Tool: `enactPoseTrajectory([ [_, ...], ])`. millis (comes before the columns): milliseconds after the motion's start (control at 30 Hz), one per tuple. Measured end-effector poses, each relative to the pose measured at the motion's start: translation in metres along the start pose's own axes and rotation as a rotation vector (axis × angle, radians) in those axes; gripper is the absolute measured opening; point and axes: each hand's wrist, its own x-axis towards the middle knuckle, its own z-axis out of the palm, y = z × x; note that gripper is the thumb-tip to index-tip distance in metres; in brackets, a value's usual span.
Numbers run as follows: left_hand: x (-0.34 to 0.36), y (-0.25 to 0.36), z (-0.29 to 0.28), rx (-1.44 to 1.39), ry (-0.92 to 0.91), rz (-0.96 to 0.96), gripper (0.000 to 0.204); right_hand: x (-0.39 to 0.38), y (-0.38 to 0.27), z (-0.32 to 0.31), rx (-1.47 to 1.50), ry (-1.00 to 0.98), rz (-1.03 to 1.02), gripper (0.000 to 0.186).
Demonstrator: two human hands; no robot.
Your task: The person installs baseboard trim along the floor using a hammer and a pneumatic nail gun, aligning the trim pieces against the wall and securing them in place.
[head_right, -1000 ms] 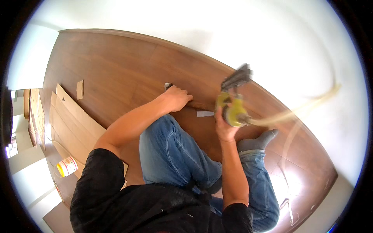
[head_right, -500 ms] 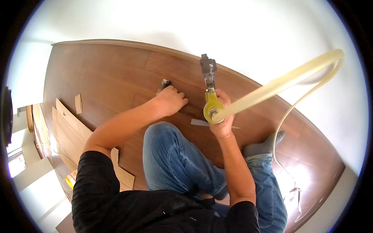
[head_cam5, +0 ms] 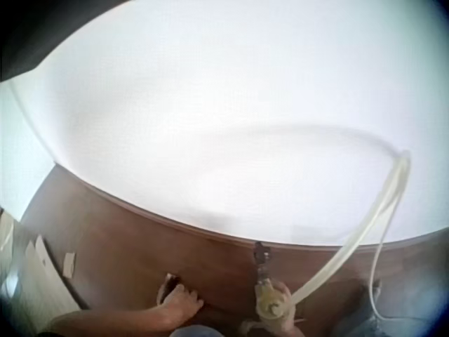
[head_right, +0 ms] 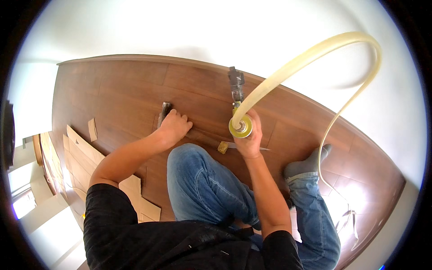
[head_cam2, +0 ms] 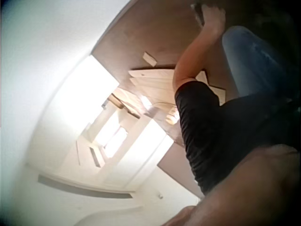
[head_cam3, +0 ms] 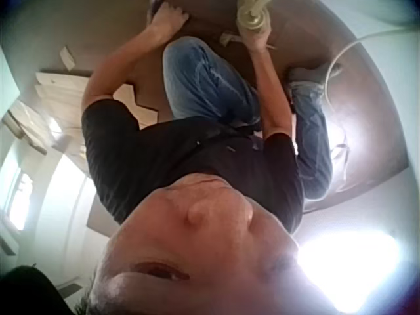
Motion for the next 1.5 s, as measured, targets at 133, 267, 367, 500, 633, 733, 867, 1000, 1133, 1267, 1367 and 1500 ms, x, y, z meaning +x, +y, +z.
enactPoseTrajectory([
  [133, -0.003, 0.003, -0.01, 0.112, -0.14, 0.036, 0.027, -0.006, 0.006, 0.003, -0.011, 0.021, 0.022, 0.054],
  [267, 0.014, -0.019, -0.033, -0.344, 0.16, 0.022, 0.026, -0.005, 0.0, 0.001, 0.006, 0.048, 0.11, 0.043],
  [367, 0.076, -0.028, -0.078, -0.965, 0.423, -0.088, 0.036, 0.0, -0.006, -0.011, 0.097, -0.01, 0.276, 0.049],
  [500, 0.147, -0.023, -0.067, -1.97, 0.45, -0.322, 0.045, -0.015, 0.001, 0.006, -0.099, -0.05, 0.246, 0.055],
  [633, 0.159, -0.006, -0.079, -2.253, 0.556, -0.406, 0.054, -0.008, -0.018, 0.024, 0.031, 0.07, 0.155, 0.061],
  [733, 0.179, -0.018, -0.056, -2.085, 0.544, -0.244, 0.049, 0.0, -0.005, 0.059, -0.058, 0.108, 0.045, 0.054],
  [867, 0.166, -0.027, -0.038, -2.497, 0.482, -0.006, 0.044, 0.02, -0.012, 0.088, -0.035, 0.129, -0.043, 0.066],
  [1000, 0.156, -0.021, -0.057, -2.433, 0.37, -0.09, 0.054, 0.024, -0.015, 0.091, -0.047, 0.215, 0.003, 0.062],
  [1133, 0.156, -0.026, -0.059, -2.369, 0.37, -0.065, 0.054, 0.028, -0.018, 0.092, -0.025, 0.235, 0.046, 0.062],
  [1267, 0.155, -0.025, -0.063, -2.384, 0.386, -0.075, 0.052, 0.03, -0.014, 0.095, -0.013, 0.239, 0.051, 0.062],
  [1367, 0.155, -0.024, -0.062, -2.431, 0.348, -0.045, 0.049, 0.031, -0.012, 0.096, -0.02, 0.239, 0.062, 0.063],
  [1500, 0.157, -0.028, -0.056, -2.468, 0.324, 0.0, 0.048, 0.028, -0.005, 0.1, -0.078, 0.23, 0.043, 0.063],
])
